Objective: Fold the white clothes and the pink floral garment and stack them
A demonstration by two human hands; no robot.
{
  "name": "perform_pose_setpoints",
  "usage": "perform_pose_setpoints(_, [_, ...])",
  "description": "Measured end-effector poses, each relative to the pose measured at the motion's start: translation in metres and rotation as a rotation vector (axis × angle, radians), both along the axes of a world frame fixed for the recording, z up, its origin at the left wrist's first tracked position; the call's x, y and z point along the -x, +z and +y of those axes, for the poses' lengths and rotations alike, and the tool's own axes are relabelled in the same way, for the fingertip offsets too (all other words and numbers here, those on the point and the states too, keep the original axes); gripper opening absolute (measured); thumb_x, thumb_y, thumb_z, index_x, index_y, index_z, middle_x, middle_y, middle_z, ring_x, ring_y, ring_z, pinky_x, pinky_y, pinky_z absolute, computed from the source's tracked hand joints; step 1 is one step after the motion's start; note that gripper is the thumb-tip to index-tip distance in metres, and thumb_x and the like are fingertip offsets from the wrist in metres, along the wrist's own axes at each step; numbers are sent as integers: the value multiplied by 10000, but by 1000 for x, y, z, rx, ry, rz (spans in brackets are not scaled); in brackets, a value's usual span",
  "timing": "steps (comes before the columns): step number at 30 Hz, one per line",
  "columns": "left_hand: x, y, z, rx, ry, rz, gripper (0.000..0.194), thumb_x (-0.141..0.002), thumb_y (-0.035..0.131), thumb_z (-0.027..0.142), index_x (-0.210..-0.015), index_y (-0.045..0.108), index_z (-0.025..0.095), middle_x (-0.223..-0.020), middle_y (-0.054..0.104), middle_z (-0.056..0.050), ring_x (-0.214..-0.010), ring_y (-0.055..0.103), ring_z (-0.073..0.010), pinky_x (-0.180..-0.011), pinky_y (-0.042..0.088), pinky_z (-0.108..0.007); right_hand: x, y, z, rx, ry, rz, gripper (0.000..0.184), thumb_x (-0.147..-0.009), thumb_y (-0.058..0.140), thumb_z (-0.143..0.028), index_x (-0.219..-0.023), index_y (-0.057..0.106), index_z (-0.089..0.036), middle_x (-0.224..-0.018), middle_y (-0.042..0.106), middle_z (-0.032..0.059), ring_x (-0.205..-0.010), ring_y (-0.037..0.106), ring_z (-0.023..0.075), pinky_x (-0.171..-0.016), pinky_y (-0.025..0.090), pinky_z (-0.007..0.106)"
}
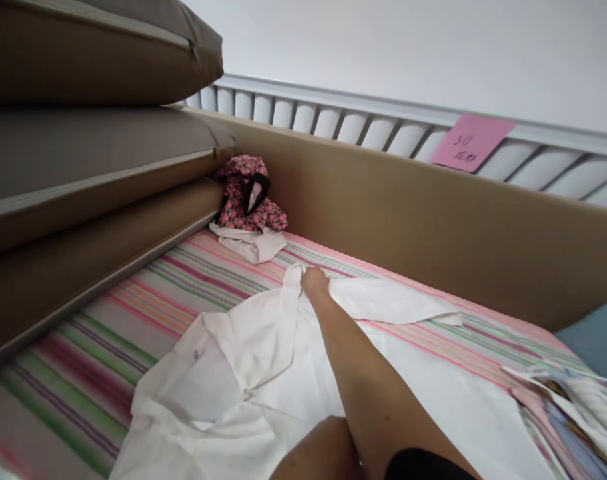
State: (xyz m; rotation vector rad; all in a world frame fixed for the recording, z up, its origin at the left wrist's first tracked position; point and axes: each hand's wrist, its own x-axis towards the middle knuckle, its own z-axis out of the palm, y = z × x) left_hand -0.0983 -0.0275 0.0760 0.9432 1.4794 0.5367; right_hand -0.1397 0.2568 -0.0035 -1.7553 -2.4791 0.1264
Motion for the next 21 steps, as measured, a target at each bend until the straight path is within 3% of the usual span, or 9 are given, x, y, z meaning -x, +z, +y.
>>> perform_pose_setpoints(2, [0,-3,1,-4,8,-20,383,-763,483,445,-1066,616,251,-1179,586,-168,-1100,519,-418,-887,374,-593,-1,6,2,-5,3,46,268,-835,430,-233,-961,644,-134,-978,649,167,-982,574,287,-814,403,398])
perform_pose_setpoints(4, [-3,-11,4,-44,-14,-61,381,-711,553,445,-1047,627,281,-1172,596,-138,-1061,541,-394,-884,382,-579,0,22,3,-39,25,110,266,-840,406,-233,-945,634,-147,-932,662,130,-939,585,254,-798,402,361])
perform_pose_setpoints(8, [-9,-26,12,-155,-90,-132,412,-629,636,434,-1014,656,288,-1117,632,-74,-961,579,-300,-867,429,-473,1,79,-1,-147,111,251,305,-854,340,-205,-1046,576,-182,-1017,644,49,-918,569,154,-772,399,253])
perform_pose_setpoints(11, [-12,-28,13,-180,-177,-163,444,-629,638,458,-1043,645,295,-1092,649,-43,-920,593,-271,-832,453,-433,-21,123,-27,-193,305,349,270,-834,375,-205,-994,592,-186,-926,651,-2,-824,569,121,-733,401,223])
perform_pose_setpoints(14, [-15,-27,11,-193,-304,-196,471,-625,656,464,-1068,630,305,-1110,646,-35,-931,599,-277,-828,459,-440,-69,153,-78,-182,486,284,241,-820,417,-214,-941,625,-203,-823,656,-20,-745,575,127,-714,401,238])
perform_pose_setpoints(17, [-18,-28,10,-245,-432,-322,493,-625,682,437,-1087,621,276,-1101,654,-51,-961,597,-263,-875,443,-440,-130,162,-136,-84,454,82,249,-825,430,-235,-938,652,-239,-903,680,-5,-826,599,163,-754,404,267])
perform_pose_setpoints(21, [-24,-24,7,-222,-449,-756,416,-638,690,310,-1032,624,193,-1057,662,-82,-889,621,-194,-807,458,-354,-210,141,-183,243,329,-162,234,-776,509,-276,-941,675,-273,-926,698,20,-859,616,211,-740,422,298])
